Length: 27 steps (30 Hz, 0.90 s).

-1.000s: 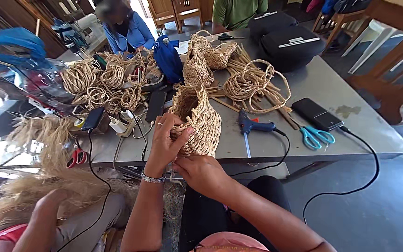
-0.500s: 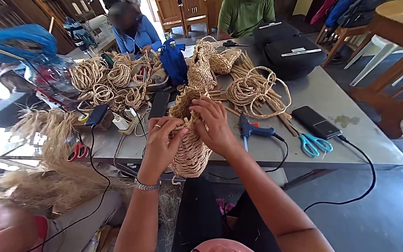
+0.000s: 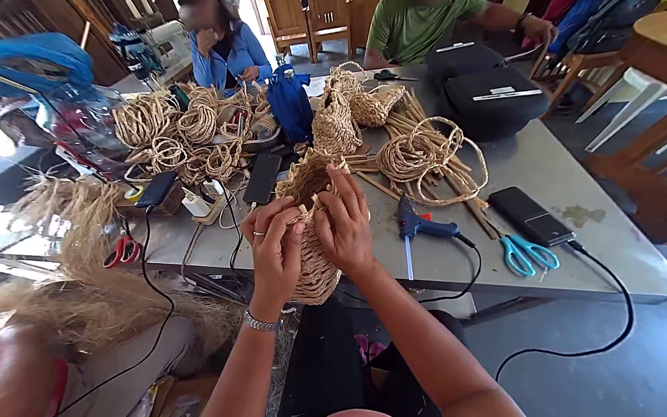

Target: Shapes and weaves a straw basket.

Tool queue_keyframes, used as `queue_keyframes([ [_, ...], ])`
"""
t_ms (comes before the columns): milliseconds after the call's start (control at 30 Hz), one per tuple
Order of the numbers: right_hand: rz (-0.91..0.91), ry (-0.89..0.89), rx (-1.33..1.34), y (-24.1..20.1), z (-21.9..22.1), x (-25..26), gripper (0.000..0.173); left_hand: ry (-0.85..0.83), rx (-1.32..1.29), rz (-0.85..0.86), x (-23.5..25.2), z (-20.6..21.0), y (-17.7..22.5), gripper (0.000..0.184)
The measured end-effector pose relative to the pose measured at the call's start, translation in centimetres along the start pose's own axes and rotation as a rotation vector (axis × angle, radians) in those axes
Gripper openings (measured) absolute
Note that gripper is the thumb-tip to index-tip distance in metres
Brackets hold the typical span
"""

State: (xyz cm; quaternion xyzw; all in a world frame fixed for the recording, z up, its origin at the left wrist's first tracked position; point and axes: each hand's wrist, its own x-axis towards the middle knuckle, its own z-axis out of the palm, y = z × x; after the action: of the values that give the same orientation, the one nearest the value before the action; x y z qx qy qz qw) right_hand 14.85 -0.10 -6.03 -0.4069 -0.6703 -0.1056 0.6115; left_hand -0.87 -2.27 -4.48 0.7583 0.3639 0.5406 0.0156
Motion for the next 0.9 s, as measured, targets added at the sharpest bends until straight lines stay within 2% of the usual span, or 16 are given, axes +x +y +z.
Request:
queue_keyframes([
  [133,-0.010,0.023,0.008,0.7,0.4,-0.3,0.032,0.082,-0.041,0.024,-0.6,1.6,-0.7,0.030],
  [333,0.017,0.032,0.035,0.5,1.3,-0.4,0.032,0.048,-0.144,0.036,-0.3,1.3,-1.4,0.029],
  [533,0.053,-0.061,0.198,0.7,-1.7,0.7,0.039,0.012,-0.180,0.052,0.2,0.8,-1.8,0.030],
  [633,0.094,-0.056,0.162,1.8,-3.7,3.4,0.045,0.004,-0.205,0.053,0.4,0.8,-2.0,0.030],
  [800,0.131,-0.283,0.175,5.0,-2.7,6.7,0.050,-0.027,-0.238,0.083,1.6,1.5,-1.8,0.034],
  [900,0.139,-0.261,0.127,6.1,-2.6,6.5,0.050,-0.105,-0.277,0.106,3.5,1.6,-3.8,0.035],
])
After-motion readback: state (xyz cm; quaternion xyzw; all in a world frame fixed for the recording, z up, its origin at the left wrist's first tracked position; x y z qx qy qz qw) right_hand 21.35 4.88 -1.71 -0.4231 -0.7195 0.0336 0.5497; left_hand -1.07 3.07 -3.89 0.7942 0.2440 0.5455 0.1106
